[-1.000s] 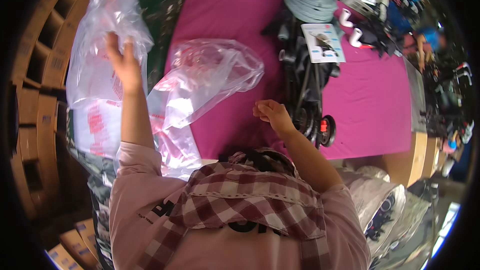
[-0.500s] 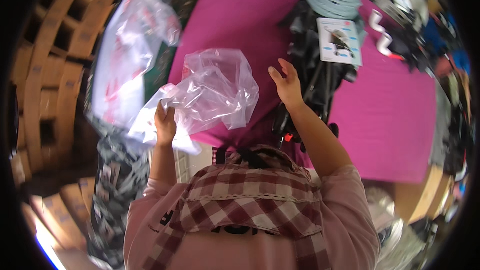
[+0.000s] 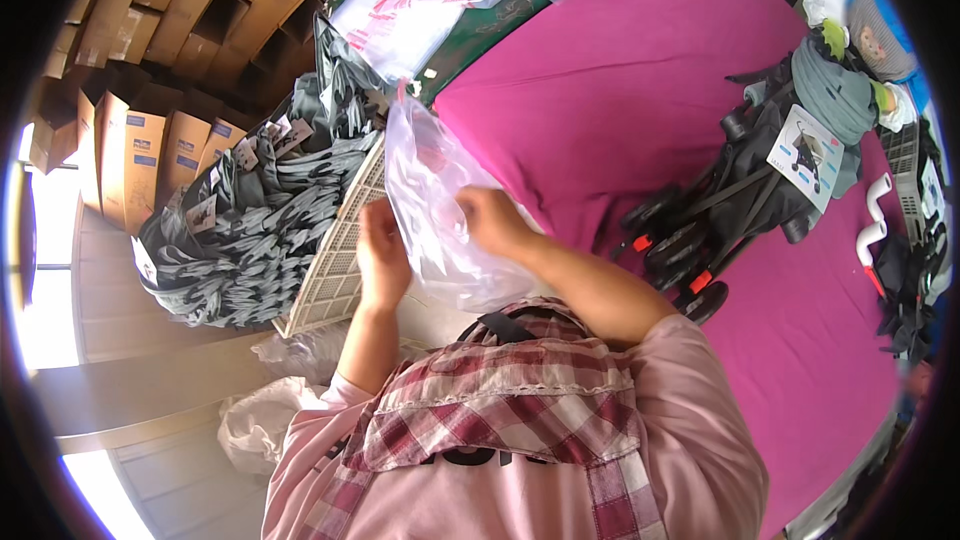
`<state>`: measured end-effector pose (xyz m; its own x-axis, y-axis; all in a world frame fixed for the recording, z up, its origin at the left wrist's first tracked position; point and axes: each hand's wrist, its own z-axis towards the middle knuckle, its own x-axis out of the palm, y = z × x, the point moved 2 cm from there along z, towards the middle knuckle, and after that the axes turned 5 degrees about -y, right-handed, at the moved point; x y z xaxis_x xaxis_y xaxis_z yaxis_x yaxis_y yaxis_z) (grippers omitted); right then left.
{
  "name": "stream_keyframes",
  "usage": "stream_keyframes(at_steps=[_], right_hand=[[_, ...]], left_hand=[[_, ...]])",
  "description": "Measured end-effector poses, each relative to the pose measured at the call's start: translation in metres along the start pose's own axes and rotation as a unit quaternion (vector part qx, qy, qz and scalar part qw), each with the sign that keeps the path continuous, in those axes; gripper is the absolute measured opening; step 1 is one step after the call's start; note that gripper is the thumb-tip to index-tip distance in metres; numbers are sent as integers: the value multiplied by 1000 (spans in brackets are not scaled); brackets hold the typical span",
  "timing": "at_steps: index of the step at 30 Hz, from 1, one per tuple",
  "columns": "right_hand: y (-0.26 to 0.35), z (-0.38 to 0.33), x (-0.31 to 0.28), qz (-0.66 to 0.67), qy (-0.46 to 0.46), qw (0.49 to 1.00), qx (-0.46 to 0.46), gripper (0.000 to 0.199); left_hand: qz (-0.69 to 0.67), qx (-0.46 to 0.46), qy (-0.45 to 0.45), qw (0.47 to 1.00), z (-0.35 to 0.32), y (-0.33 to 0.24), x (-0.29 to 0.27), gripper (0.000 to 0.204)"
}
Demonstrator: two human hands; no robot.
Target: The person assembles multiple baby strollers on a pink table. They unpack stroller frames from plastic bags, attach wheels, and fit fabric seat covers onto the frames. The person handles wheels, frames, and seat covers one at a time, repeating the process for several units.
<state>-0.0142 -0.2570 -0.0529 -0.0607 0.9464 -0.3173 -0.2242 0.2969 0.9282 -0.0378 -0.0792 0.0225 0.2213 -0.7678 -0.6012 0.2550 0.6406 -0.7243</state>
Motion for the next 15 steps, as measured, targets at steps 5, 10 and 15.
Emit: stream_keyframes(at_steps=[5,10,15], right_hand=[[-89,-66,-22,3,-173,974,148,12],[40,-71,90,7,-44,996,83,22],[55,-52,48,173,-122,973,86,14]], left_hand=[[-318,-284,10,904,-38,55,-62,38],[-153,-115,192,962,-92,72,-16,100],[-5,-36,35,999,-125,151,-80,84]])
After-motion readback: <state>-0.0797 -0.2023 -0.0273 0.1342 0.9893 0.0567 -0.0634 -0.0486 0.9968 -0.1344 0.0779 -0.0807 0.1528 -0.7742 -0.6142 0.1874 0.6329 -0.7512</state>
